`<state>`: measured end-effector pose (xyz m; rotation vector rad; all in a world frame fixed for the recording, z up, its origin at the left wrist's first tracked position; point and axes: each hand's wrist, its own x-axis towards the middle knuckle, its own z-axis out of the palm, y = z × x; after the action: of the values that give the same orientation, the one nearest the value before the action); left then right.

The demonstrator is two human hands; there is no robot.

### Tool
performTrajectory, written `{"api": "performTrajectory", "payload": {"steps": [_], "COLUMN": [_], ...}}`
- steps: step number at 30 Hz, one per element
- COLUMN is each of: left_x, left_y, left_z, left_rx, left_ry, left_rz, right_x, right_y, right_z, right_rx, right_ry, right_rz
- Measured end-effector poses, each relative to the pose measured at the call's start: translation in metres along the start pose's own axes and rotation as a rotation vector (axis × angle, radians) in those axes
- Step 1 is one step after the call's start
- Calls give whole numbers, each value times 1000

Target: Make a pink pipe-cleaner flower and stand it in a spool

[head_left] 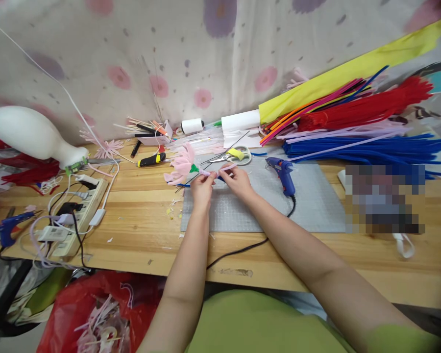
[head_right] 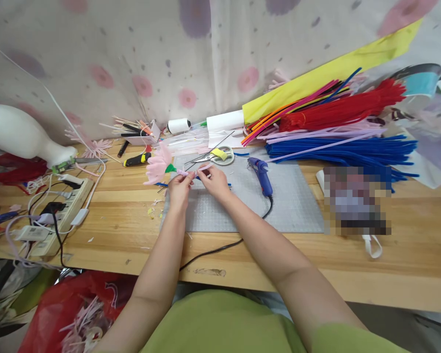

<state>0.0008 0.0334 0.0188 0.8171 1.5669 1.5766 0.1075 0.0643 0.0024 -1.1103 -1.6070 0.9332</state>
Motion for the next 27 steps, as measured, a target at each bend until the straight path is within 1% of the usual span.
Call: {"api": "performTrajectory", "payload": {"steps": [3,6,8,11,15,17,19,22,25,27], "left_x": [-2,-3,-2,1,5,7,8,7,6,6], "left_y": [-2,-4,-4,-1,4,6,9,15,22,24], "left_z": [0,-1,-2,-4,-6,-5,-3,0,0,-2], "left_rx": [-11,-21,-20,6,53,74,111,184,247,304], "left_ry": [-49,-114,-166,-243,-356,-384,-357,-234,-124,-74], "left_rz": [35,72,85,115,218,233,219,249,318,351], "right_x": [7,12,13,15,17,17,15,11,7,5], "right_y": [3,0,-4,-10,-12,-13,-15,-21,-24,-24], "right_z": [-1,-6,-10,-15,-19,-19,-19,-17,-16,-15], "right_rx": [107,251,294,305,287,267,235,241,298,277], "right_ry": [-50,-179,-244,-307,-364,-384,-367,-335,-417,-448], "right_rz": [177,338,417,508,546,544,499,343,186,103]}}
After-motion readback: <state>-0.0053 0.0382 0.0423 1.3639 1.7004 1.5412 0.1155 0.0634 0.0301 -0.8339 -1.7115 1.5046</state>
